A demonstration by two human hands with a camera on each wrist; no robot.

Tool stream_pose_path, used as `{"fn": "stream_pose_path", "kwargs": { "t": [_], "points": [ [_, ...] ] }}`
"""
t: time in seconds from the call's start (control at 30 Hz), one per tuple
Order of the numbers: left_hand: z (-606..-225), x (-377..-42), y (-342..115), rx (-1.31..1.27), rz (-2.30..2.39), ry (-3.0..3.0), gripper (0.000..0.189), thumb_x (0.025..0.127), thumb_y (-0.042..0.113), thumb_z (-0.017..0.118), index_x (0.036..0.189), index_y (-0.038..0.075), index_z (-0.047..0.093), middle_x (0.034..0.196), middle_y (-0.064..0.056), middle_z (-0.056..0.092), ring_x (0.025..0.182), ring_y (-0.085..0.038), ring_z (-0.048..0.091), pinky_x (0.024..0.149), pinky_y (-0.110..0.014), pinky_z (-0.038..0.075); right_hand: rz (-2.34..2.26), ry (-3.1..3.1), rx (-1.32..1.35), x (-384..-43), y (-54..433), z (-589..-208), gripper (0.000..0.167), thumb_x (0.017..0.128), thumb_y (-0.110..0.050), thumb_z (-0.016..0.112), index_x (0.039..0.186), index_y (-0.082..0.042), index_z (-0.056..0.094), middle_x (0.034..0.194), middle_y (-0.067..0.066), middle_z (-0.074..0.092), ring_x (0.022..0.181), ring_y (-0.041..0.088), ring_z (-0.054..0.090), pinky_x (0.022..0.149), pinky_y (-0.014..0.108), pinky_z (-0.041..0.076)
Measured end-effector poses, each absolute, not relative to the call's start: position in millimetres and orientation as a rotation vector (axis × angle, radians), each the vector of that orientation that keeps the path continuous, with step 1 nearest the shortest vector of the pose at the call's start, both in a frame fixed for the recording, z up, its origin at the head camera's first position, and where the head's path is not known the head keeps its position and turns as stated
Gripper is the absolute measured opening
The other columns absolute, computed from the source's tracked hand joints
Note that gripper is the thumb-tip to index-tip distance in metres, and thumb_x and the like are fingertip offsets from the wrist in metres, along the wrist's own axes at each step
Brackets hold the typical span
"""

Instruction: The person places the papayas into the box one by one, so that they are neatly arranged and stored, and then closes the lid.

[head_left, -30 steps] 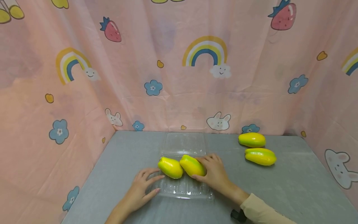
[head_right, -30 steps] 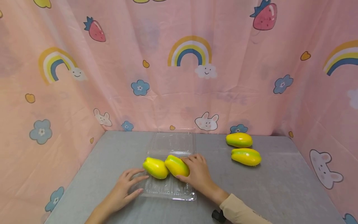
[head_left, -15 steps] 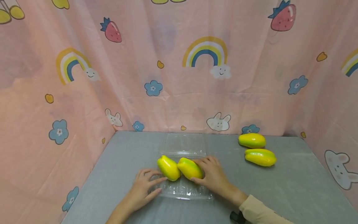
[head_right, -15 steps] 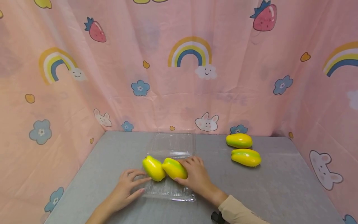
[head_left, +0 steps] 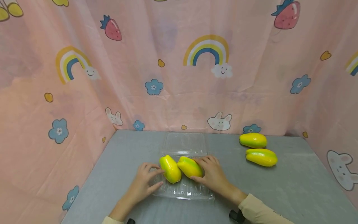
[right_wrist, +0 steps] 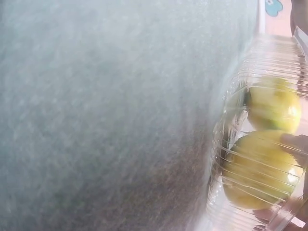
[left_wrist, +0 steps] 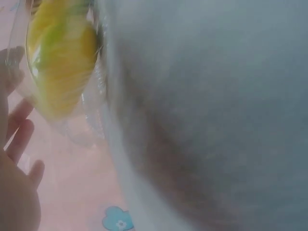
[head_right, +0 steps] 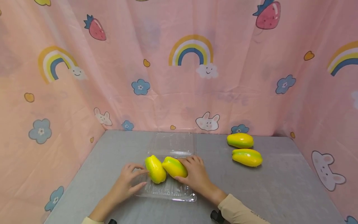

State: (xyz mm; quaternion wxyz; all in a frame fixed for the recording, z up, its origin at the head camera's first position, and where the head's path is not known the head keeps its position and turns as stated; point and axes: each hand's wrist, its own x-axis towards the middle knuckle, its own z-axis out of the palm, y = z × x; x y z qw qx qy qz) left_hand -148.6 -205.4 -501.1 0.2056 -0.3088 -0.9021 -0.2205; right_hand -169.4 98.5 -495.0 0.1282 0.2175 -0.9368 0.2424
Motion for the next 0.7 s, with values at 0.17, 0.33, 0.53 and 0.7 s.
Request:
{"fn": "stream_pose_path", "kwargs": {
  "t": [0.17,0.33,0.53,0.7],
  "points": [
    [-492.4,-164.8,-204.1,-0.827,-0.656,-2.575,0.066,0.069,0.037,0.089,0.128,0.022,0.064,0.128,-0.003,0.059,0.117,-0.025,0.051,0.096,-0.050,0.045,0.716,-2.722,0.640,-169.4,97.0,-494.6,0.069,0.072,-0.050,0.084,0.129,-0.017,0.065,0.112,-0.001,0.072,0.109,0.024,0.057,0.112,0.060,0.036],
    [-490.4,-182.7,-202.6,-0.827,-0.747,-2.716,0.077,0.070,0.040,0.088,0.138,0.023,0.057,0.143,-0.007,0.050,0.128,-0.032,0.044,0.103,-0.058,0.041,0.717,-2.722,0.639,-170.9,97.6,-496.8,0.069,0.071,-0.050,0.085,0.128,-0.016,0.065,0.112,0.000,0.071,0.108,0.023,0.056,0.110,0.058,0.037],
    [-488.2,-198.6,-204.0,-0.867,-0.898,-2.892,0.073,0.070,0.048,0.085,0.137,0.032,0.058,0.159,-0.009,0.034,0.142,-0.038,0.029,0.107,-0.069,0.035,0.737,-2.709,0.603,-173.7,102.5,-496.7,0.069,0.071,-0.048,0.086,0.127,-0.014,0.066,0.114,0.002,0.071,0.106,0.021,0.055,0.101,0.048,0.043],
    [-483.6,-209.5,-209.2,-0.909,-1.011,-3.000,0.075,0.070,0.050,0.084,0.138,0.034,0.058,0.166,-0.008,0.019,0.147,-0.045,0.016,0.105,-0.078,0.030,0.729,-2.703,0.583,-174.8,110.0,-491.3,0.069,0.070,-0.047,0.087,0.127,-0.014,0.066,0.116,0.002,0.071,0.109,0.023,0.057,0.101,0.049,0.044]
  ]
}}
